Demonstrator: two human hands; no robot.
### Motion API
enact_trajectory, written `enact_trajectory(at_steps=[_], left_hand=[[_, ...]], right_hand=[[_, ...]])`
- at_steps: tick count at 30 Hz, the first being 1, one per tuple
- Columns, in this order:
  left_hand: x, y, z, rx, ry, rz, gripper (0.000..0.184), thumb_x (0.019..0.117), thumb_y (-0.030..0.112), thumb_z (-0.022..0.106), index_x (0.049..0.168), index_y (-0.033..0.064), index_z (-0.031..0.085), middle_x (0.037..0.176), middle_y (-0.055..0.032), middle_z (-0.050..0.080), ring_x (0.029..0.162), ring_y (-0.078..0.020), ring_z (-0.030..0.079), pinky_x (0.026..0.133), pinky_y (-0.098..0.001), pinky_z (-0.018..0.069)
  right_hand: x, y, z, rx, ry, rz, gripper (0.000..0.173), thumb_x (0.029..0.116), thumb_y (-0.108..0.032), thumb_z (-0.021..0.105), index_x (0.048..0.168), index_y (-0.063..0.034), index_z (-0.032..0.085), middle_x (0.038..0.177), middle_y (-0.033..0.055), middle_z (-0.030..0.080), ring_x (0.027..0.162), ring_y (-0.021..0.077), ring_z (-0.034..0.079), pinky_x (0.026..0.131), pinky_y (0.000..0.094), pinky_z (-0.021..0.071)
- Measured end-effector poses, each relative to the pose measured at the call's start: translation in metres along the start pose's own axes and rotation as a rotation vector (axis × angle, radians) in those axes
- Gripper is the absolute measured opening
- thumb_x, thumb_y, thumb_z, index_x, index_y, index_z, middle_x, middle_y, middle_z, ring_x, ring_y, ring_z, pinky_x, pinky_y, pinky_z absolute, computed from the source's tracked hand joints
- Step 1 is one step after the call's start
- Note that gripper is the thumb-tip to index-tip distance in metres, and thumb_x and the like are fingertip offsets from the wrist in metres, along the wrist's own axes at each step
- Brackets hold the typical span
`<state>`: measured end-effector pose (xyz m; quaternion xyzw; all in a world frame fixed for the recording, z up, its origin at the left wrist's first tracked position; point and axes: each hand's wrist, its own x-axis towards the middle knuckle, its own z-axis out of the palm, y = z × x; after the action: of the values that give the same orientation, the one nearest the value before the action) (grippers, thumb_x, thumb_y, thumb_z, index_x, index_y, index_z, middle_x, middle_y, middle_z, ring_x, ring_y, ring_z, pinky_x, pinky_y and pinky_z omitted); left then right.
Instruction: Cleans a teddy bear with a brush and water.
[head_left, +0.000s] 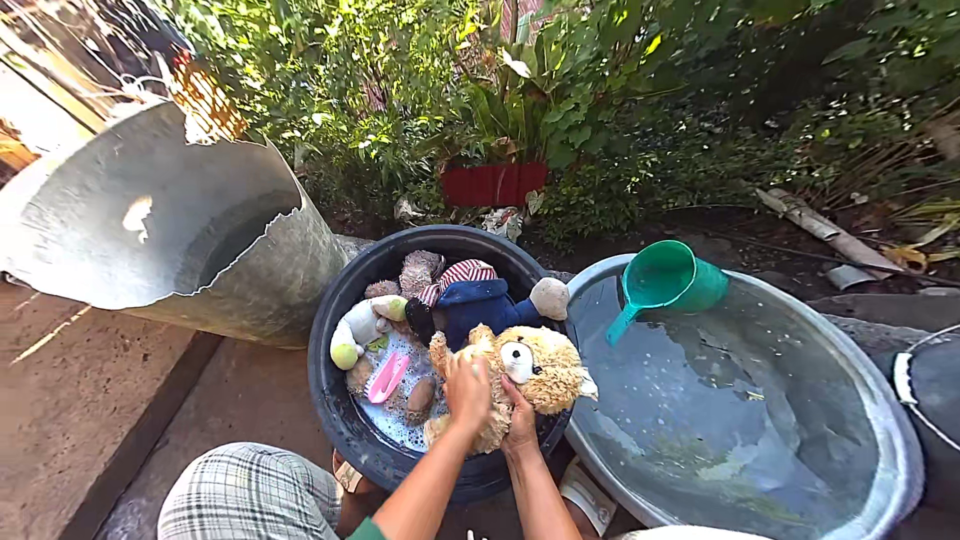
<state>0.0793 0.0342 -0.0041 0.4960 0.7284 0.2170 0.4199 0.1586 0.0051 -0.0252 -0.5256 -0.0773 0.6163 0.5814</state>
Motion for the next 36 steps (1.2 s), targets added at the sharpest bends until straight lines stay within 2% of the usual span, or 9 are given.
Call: enact_trajectory(at_steps=[4,9,13,15,21,27,30,33,36], left_hand=[[-0.043,-0.020,0.020,0.186,0.070,0.311,0.055,0.1029,0.022,0.050,0.158,0.0161,0.044,0.157,-0.0321,0.037,0.143,-0.0534,0.038,0.112,-0.0662,0.0375],[0.030,-0.018,-0.005,-0.127,-0.024,0.040,0.051,0.1071,0.012,0.040,0.157,0.0033,0.036,0.147,-0.0307,0.049,0.137,-0.0443,0.048,0.115,-0.0574,0.0379],[0.073,-0.005,-0.045,-0.266,-0.016,0.059,0.041,0.1085,0.011,0.038,0.148,-0.0019,0.044,0.125,-0.0272,0.061,0.106,-0.0339,0.063,0.091,-0.0486,0.0526],[0.096,0.000,-0.073,-0.103,0.091,0.128,0.042,0.1083,0.013,0.042,0.148,-0.0007,0.047,0.136,-0.0303,0.058,0.125,-0.0418,0.059,0.107,-0.0572,0.0461],[0.172,-0.017,-0.096,0.426,0.175,0.132,0.054,0.1053,0.022,0.052,0.155,0.0034,0.043,0.155,-0.0303,0.042,0.142,-0.0494,0.041,0.114,-0.0645,0.0361],[0.050,-0.027,-0.001,0.171,-0.017,0.267,0.054,0.1089,0.030,0.032,0.152,0.0017,0.048,0.165,-0.0199,0.033,0.156,-0.0413,0.021,0.125,-0.0619,0.0130],[-0.028,-0.023,0.026,0.100,-0.034,0.448,0.067,0.1081,0.042,0.028,0.158,-0.0018,0.034,0.165,-0.0279,0.027,0.155,-0.0464,0.020,0.124,-0.0670,0.0134],[-0.028,-0.027,0.030,0.153,0.033,0.599,0.070,0.1084,0.050,0.017,0.159,0.0067,0.038,0.165,-0.0250,0.030,0.154,-0.0453,0.025,0.121,-0.0729,0.0141],[0.007,-0.031,0.005,0.011,-0.013,0.323,0.064,0.1086,0.047,0.017,0.159,0.0177,0.042,0.169,-0.0131,0.028,0.159,-0.0392,0.014,0.118,-0.0776,-0.0015]], right_hand=[[0.002,-0.009,-0.005,0.123,-0.030,-0.016,0.027,0.1088,-0.013,0.035,0.117,-0.0027,0.059,0.092,0.0019,0.071,0.082,0.0054,0.070,0.074,0.0245,0.0596],[0.002,-0.010,-0.006,0.084,-0.027,-0.009,0.023,0.1059,-0.009,0.044,0.120,0.0004,0.058,0.099,0.0066,0.070,0.088,0.0098,0.069,0.079,0.0278,0.0589],[-0.002,-0.023,-0.006,0.074,-0.042,-0.044,0.020,0.1040,-0.006,0.044,0.115,-0.0024,0.059,0.093,0.0012,0.071,0.083,0.0036,0.069,0.075,0.0226,0.0595],[0.000,-0.021,-0.008,0.100,-0.037,-0.039,0.020,0.1040,-0.005,0.043,0.114,-0.0032,0.060,0.091,0.0004,0.071,0.081,0.0031,0.069,0.074,0.0220,0.0596],[0.007,-0.016,-0.013,0.159,-0.024,-0.015,0.023,0.1048,-0.006,0.039,0.106,-0.0057,0.062,0.085,0.0004,0.073,0.077,0.0046,0.071,0.070,0.0233,0.0610],[0.011,-0.013,-0.013,0.122,-0.040,-0.047,0.025,0.1024,-0.004,0.038,0.105,-0.0064,0.062,0.085,-0.0017,0.073,0.078,0.0037,0.071,0.072,0.0226,0.0608],[0.011,-0.016,-0.020,0.087,-0.067,-0.074,0.029,0.1039,-0.005,0.033,0.103,-0.0066,0.062,0.085,-0.0028,0.073,0.079,0.0023,0.071,0.074,0.0212,0.0600],[0.004,-0.019,-0.017,0.112,-0.106,-0.054,0.032,0.1045,-0.007,0.031,0.101,-0.0075,0.063,0.083,-0.0017,0.074,0.077,0.0036,0.072,0.072,0.0223,0.0606],[-0.016,-0.027,-0.010,0.072,-0.087,-0.040,0.027,0.1015,-0.004,0.036,0.099,-0.0069,0.063,0.080,-0.0012,0.074,0.073,0.0045,0.072,0.068,0.0226,0.0609]])
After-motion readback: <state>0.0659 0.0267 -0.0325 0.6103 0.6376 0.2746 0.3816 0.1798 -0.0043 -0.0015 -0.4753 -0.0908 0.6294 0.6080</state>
